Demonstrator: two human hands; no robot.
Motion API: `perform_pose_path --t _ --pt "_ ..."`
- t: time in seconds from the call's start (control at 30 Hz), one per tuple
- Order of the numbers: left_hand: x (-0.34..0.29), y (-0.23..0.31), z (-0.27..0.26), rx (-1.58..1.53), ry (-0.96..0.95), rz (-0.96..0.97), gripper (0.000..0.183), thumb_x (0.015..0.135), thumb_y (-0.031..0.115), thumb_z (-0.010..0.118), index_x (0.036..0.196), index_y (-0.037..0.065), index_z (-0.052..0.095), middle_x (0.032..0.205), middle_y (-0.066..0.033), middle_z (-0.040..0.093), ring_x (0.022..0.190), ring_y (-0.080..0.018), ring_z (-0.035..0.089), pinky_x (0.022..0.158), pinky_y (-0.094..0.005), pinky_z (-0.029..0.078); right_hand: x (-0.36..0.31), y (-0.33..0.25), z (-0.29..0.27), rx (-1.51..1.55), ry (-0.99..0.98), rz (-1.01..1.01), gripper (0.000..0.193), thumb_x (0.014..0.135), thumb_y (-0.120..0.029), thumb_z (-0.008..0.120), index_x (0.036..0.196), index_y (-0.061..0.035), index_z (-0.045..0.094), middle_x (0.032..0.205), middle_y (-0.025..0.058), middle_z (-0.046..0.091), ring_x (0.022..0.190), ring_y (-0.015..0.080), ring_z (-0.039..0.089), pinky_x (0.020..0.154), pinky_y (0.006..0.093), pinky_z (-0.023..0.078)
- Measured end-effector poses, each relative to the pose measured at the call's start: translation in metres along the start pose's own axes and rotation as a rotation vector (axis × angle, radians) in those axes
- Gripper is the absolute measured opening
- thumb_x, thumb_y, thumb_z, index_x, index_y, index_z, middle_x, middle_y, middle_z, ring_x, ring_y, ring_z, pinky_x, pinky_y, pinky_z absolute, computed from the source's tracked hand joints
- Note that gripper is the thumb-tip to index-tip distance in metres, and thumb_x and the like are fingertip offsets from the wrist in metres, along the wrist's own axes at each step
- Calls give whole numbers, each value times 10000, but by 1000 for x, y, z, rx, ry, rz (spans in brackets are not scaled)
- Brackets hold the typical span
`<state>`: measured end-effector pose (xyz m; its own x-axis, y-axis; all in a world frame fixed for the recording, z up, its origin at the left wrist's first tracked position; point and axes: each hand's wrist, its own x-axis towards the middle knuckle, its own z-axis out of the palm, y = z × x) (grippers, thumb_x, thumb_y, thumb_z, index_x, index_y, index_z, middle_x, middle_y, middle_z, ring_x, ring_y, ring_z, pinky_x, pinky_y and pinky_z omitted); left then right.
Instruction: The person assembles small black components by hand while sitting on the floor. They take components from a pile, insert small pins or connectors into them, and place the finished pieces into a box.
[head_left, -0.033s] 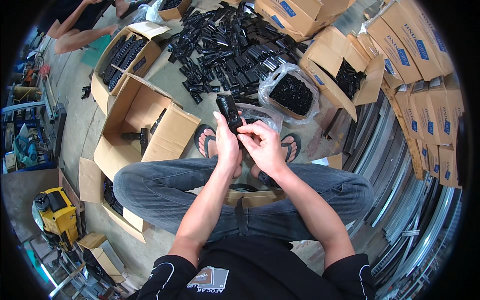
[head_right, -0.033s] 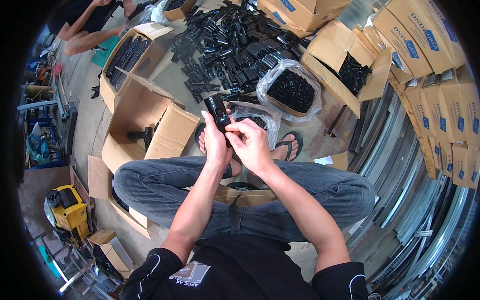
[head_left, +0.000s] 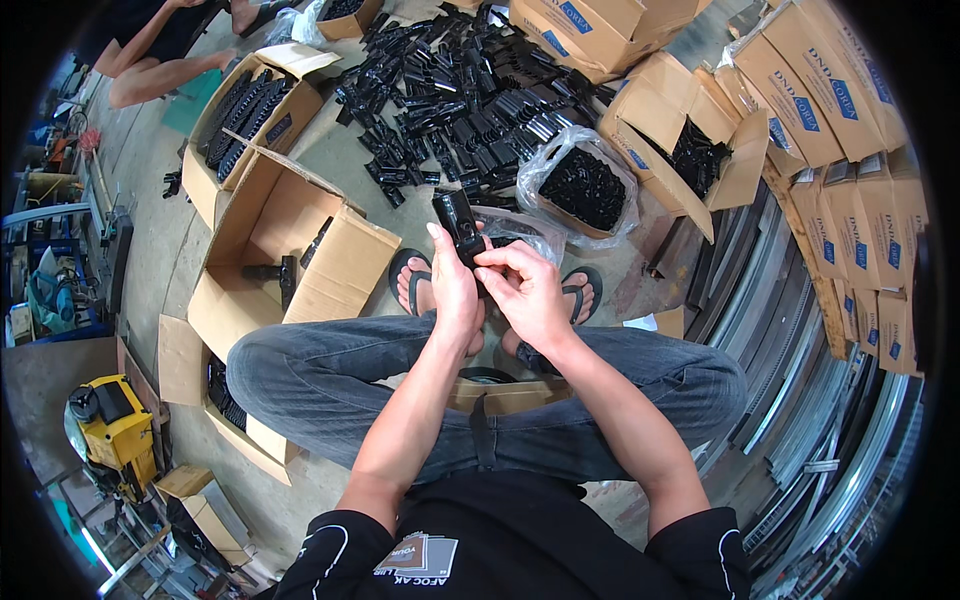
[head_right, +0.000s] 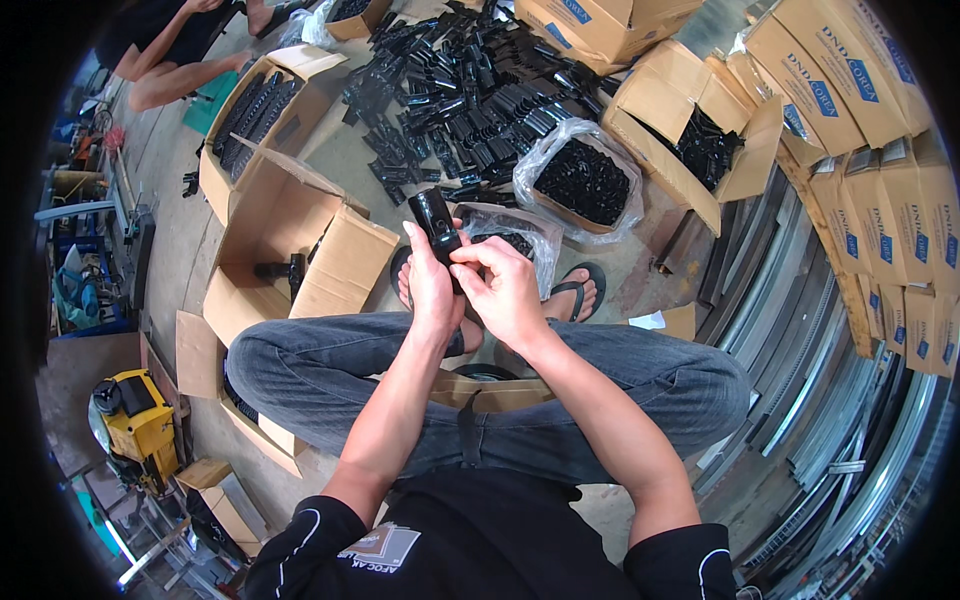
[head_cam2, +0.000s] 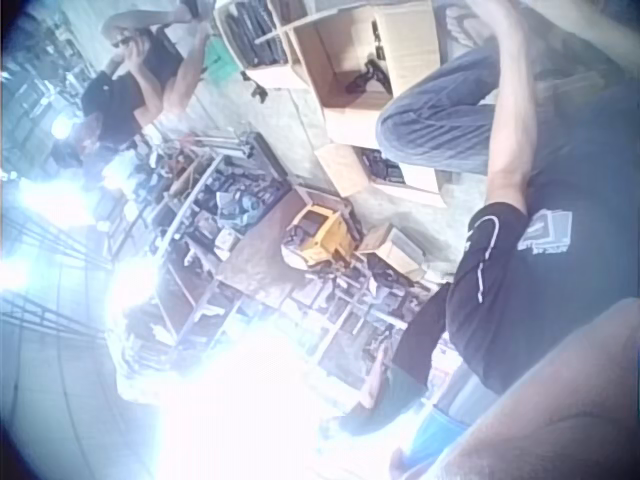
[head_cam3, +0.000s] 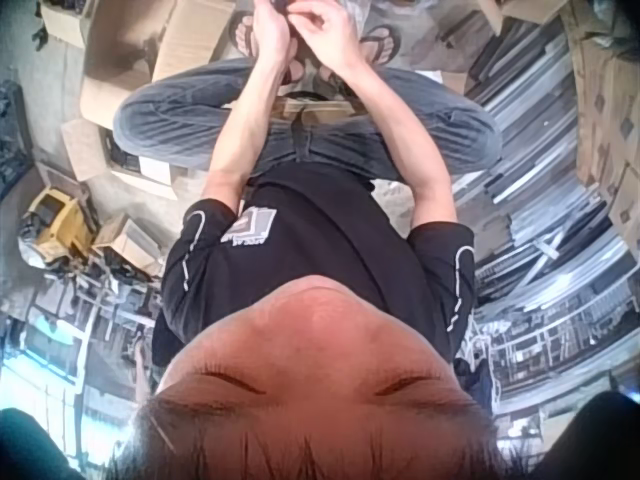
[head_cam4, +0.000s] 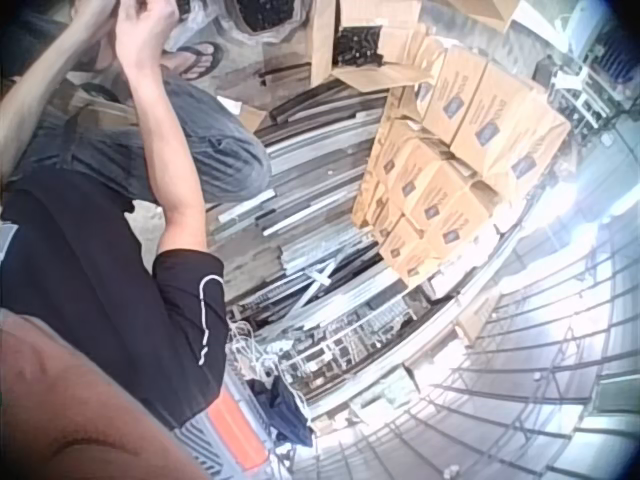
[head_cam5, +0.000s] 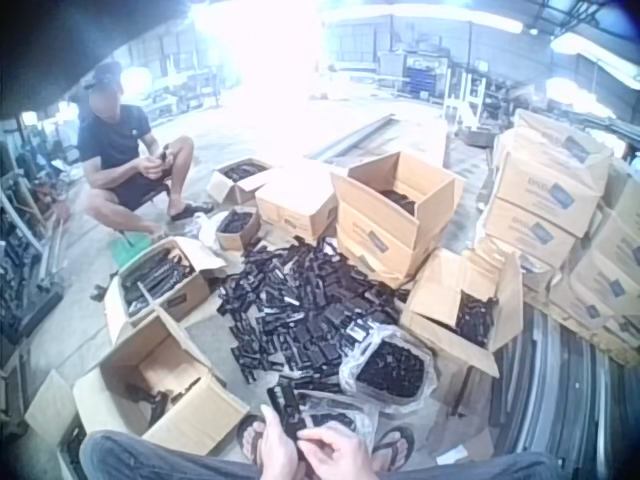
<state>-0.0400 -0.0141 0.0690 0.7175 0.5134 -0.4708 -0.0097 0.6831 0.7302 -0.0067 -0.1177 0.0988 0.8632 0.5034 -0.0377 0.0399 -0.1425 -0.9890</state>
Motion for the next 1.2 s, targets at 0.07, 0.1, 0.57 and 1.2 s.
perform_pose_path --t 0.07,0.1,0.57,1.2 --pt "0 -1 -1 -10 -7 -7 673 1042 594 282 1137 9 600 854 -72 634 736 -131 611 672 -250 529 0 -1 0 -10 19 -22 169 828 39 715 991 -5 703 853 43 635 677 85 568 601 235 442" --pt "0 -2 -1 13 1 -6 672 1043 593 282 1137 8 599 853 -70 633 733 -133 610 673 -253 529 1 -1 0 -46 27 -23 185 820 33 726 998 -8 696 845 47 631 683 92 571 601 249 448" --pt "1 8 5 -87 -137 -56 575 1065 519 309 1200 7 532 903 -80 611 781 -165 615 761 -296 539 8 21 -5 309 -64 202 172 916 -108 714 994 24 634 892 42 676 789 54 610 696 213 504" --pt "12 47 -21 121 -492 -169 528 902 158 709 1359 -16 511 1118 -92 678 924 -152 665 835 -293 538 11 -12 -26 160 -117 66 116 891 -95 707 943 -15 641 756 -12 599 583 14 442 510 193 340"
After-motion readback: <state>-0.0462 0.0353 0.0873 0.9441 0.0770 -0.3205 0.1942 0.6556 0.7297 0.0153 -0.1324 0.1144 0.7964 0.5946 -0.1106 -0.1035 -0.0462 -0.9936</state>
